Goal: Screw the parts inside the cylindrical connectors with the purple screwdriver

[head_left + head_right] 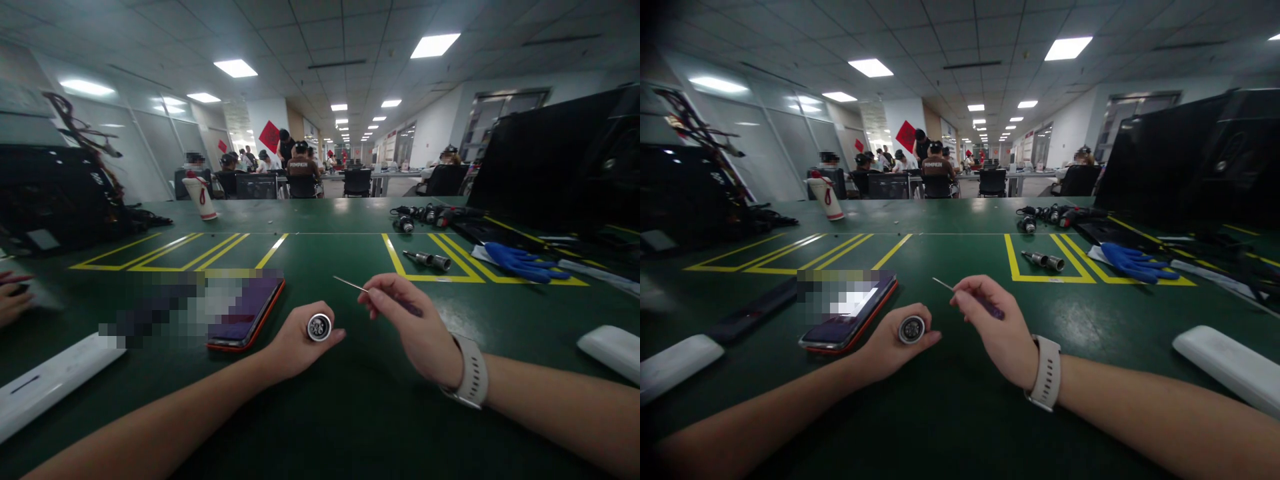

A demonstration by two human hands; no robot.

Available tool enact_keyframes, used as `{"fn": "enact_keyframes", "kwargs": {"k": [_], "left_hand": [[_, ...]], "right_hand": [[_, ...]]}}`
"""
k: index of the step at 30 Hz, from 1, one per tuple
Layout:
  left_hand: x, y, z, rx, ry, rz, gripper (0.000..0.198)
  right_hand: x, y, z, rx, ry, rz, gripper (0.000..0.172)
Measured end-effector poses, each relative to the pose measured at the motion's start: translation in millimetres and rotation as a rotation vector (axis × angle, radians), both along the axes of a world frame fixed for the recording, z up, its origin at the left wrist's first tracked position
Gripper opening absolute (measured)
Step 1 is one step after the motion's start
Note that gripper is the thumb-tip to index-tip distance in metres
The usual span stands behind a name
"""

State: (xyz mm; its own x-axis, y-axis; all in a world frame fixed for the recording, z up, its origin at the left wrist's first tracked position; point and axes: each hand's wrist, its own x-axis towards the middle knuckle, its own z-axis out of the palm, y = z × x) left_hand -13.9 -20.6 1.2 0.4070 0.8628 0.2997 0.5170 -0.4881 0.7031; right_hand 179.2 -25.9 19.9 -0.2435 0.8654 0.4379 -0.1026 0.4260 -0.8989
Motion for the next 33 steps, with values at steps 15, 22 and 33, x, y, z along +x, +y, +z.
{"fn": "enact_keyframes", "kwargs": {"k": [15, 22, 33], "left_hand": [[13, -15, -2.6, -0.075, 0.157, -0.161, 0.026], [16, -14, -3.3, -0.062, 0.062, -0.182, 0.039], [6, -10, -8.9, 0.160, 0.176, 0.134, 0.079]], "right_hand": [[-1, -10, -9.7, 0.801, -0.660, 0.139, 0.013], [-2, -8, -14.3, 0.992, -0.779, 0.147, 0.007], [32, 59, -3.1, 0.875, -0.682, -0.331, 0.011]]}}
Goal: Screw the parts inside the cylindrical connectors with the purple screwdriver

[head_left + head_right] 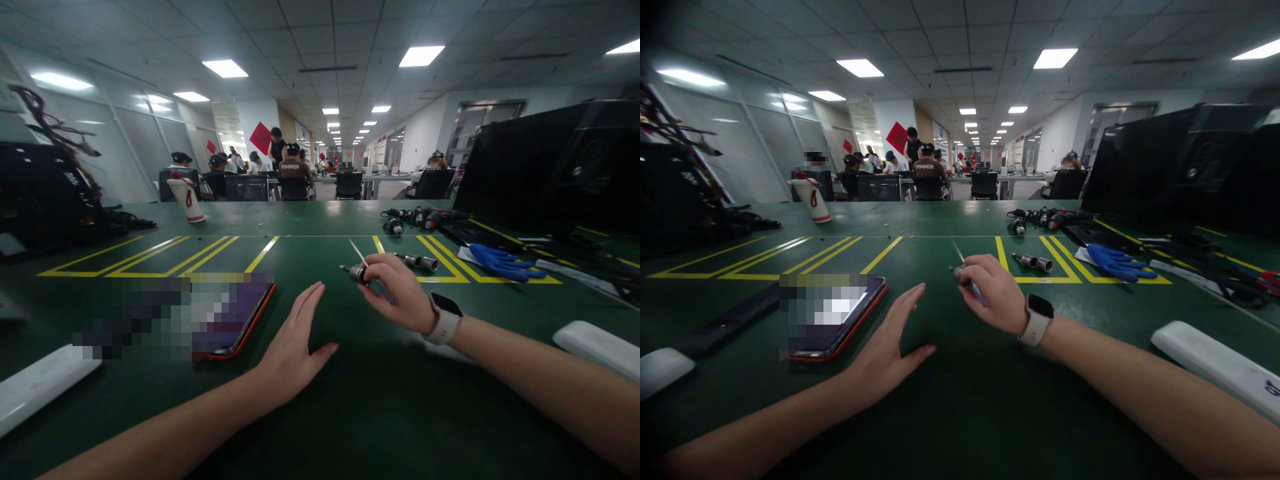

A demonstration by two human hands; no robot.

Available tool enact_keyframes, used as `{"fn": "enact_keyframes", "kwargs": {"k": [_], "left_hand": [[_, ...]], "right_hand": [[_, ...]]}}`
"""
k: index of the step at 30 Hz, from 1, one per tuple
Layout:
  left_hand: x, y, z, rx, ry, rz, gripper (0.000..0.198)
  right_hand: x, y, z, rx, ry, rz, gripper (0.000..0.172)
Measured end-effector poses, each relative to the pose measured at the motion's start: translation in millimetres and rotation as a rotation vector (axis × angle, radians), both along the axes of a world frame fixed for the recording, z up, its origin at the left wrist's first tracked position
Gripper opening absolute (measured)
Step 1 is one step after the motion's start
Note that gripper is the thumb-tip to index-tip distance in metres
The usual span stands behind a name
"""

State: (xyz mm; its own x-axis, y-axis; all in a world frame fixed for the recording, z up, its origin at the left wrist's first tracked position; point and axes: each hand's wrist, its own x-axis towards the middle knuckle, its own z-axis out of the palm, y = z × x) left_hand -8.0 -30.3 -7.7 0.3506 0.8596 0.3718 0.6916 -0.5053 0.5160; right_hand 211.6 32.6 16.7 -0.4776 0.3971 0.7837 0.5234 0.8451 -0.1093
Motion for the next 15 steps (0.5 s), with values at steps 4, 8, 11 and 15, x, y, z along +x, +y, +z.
{"fn": "enact_keyframes", "kwargs": {"k": [4, 8, 11, 15], "left_hand": [[-1, -2, 0.3, -0.093, -0.004, -0.032, 0.075], [-1, -3, -0.4, -0.130, -0.024, -0.081, 0.071], [-1, -3, -0.2, -0.144, -0.031, -0.116, 0.067], [0, -2, -0.6, -0.135, -0.015, -0.132, 0.063]], "right_hand": [[35, 47, -2.9, -0.029, 0.118, -0.322, 0.011], [81, 84, -11.2, -0.084, 0.239, -0.619, 0.014], [110, 100, -19.6, -0.157, 0.290, -0.804, 0.018], [132, 108, -29.9, -0.271, 0.281, -0.932, 0.025]]}}
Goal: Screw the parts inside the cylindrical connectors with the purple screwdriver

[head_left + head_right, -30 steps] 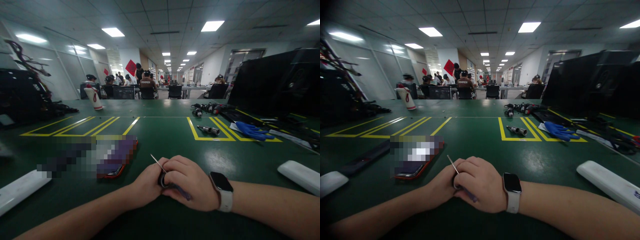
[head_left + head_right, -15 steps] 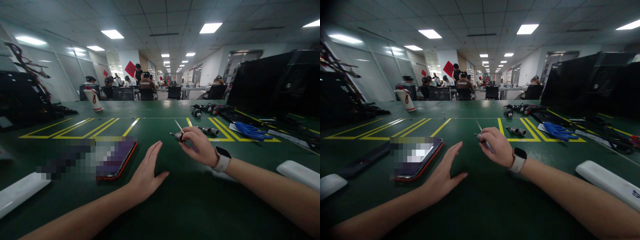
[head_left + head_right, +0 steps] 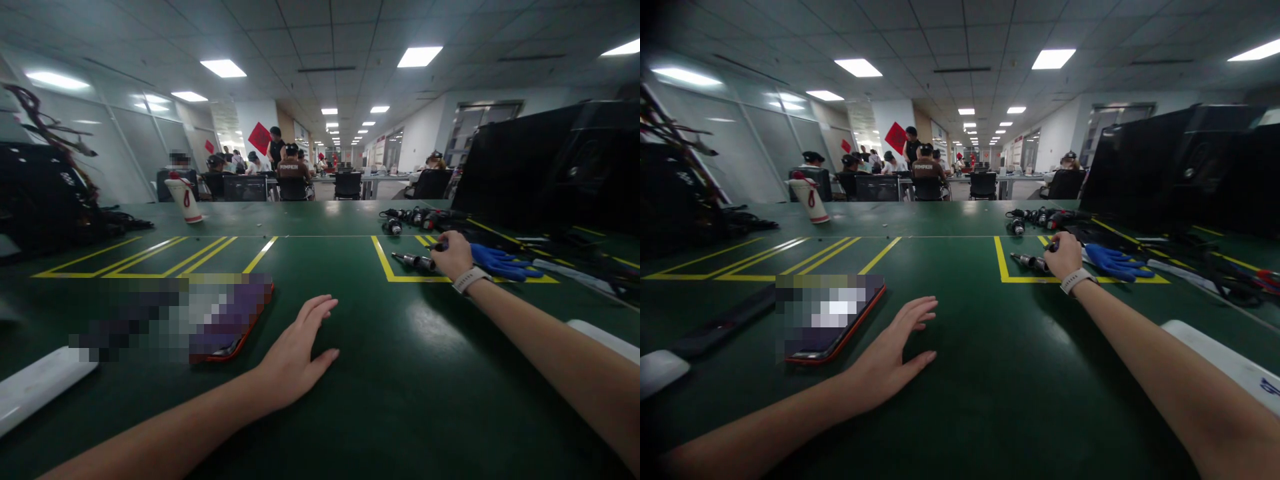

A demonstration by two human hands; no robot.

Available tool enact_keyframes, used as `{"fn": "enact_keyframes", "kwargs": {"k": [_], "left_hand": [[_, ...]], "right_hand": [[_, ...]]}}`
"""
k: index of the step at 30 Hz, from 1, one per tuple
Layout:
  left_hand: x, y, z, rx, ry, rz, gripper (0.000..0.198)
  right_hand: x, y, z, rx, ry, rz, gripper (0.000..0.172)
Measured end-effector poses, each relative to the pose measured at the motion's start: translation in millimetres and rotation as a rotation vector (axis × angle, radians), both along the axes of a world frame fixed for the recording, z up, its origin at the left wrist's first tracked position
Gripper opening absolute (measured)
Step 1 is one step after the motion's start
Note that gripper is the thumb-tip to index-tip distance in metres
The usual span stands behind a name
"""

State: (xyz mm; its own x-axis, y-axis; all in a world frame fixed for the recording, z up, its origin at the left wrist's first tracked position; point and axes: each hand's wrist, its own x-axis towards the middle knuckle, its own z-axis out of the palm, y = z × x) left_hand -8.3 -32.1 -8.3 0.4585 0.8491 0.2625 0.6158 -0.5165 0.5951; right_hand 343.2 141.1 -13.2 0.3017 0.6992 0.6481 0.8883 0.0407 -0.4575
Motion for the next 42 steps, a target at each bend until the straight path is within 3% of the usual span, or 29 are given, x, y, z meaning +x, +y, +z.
{"fn": "enact_keyframes", "kwargs": {"k": [12, 17, 20, 23, 30, 37, 42], "left_hand": [[-1, -2, 1.6, -0.007, 0.015, 0.000, 0.060], [-1, -1, 1.5, -0.006, 0.017, -0.008, 0.060], [-1, -2, 2.8, -0.013, 0.031, -0.010, 0.060], [0, -2, 4.9, -0.024, 0.048, -0.022, 0.059], [1, -3, 5.2, -0.004, 0.038, -0.027, 0.058], [0, -4, 7.3, -0.016, 0.064, -0.011, 0.054], [-1, -3, 6.4, 0.031, 0.095, 0.010, 0.050]], "right_hand": [[23, 9, -9.5, -0.199, 0.020, -0.080, 0.026], [18, 6, -5.3, -0.181, -0.028, -0.063, 0.017], [6, 1, 0.5, -0.131, -0.099, -0.045, 0.025], [-12, -4, 3.5, -0.117, -0.225, 0.057, 0.027], [-38, -16, -2.1, -0.149, -0.479, 0.240, 0.009], [-59, -30, 3.8, -0.134, -0.485, 0.346, 0.009], [-110, -63, 8.0, -0.125, -0.435, 0.608, 0.013]]}}
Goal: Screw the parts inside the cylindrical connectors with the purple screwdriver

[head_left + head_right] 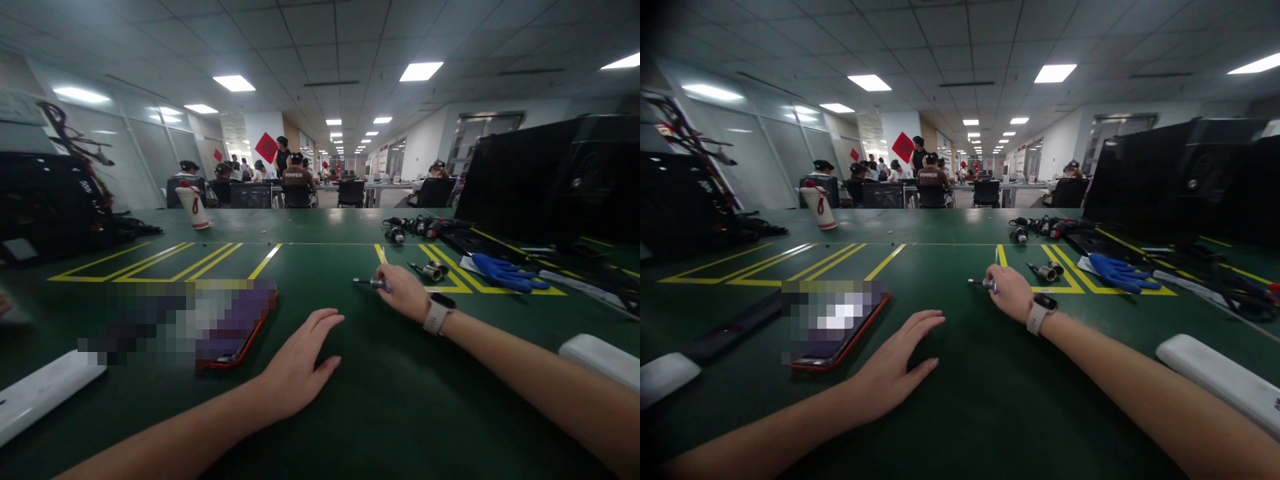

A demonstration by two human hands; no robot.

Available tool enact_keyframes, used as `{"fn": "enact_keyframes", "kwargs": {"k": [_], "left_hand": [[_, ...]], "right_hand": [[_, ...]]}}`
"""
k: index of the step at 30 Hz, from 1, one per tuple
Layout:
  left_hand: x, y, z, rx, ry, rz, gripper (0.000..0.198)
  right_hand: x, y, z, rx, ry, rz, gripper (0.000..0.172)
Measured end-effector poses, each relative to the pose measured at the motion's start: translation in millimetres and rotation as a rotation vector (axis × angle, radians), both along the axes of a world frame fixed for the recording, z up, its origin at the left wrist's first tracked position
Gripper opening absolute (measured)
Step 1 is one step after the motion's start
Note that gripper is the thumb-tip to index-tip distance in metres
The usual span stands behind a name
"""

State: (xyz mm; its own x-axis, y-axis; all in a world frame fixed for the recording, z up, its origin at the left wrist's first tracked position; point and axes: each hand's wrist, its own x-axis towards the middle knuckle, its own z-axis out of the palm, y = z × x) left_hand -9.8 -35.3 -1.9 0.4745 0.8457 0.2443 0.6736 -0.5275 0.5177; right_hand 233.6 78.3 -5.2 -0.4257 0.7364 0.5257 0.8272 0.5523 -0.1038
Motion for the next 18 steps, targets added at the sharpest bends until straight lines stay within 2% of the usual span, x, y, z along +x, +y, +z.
{"fn": "enact_keyframes", "kwargs": {"k": [4, 8, 13, 18], "left_hand": [[0, 2, -3.3, 0.069, -0.014, 0.066, 0.054], [1, 4, -5.3, 0.056, -0.069, 0.067, 0.055], [0, 7, -8.2, -0.024, -0.092, -0.009, 0.031], [1, 7, -7.3, -0.020, -0.134, 0.038, 0.012]], "right_hand": [[-38, -45, 5.6, -0.042, 0.018, 0.245, 0.022], [-56, -82, 9.4, -0.082, 0.089, 0.483, 0.024], [-59, -100, 10.6, -0.046, 0.162, 0.687, 0.015], [-55, -108, 18.5, 0.006, 0.332, 0.777, 0.010]]}}
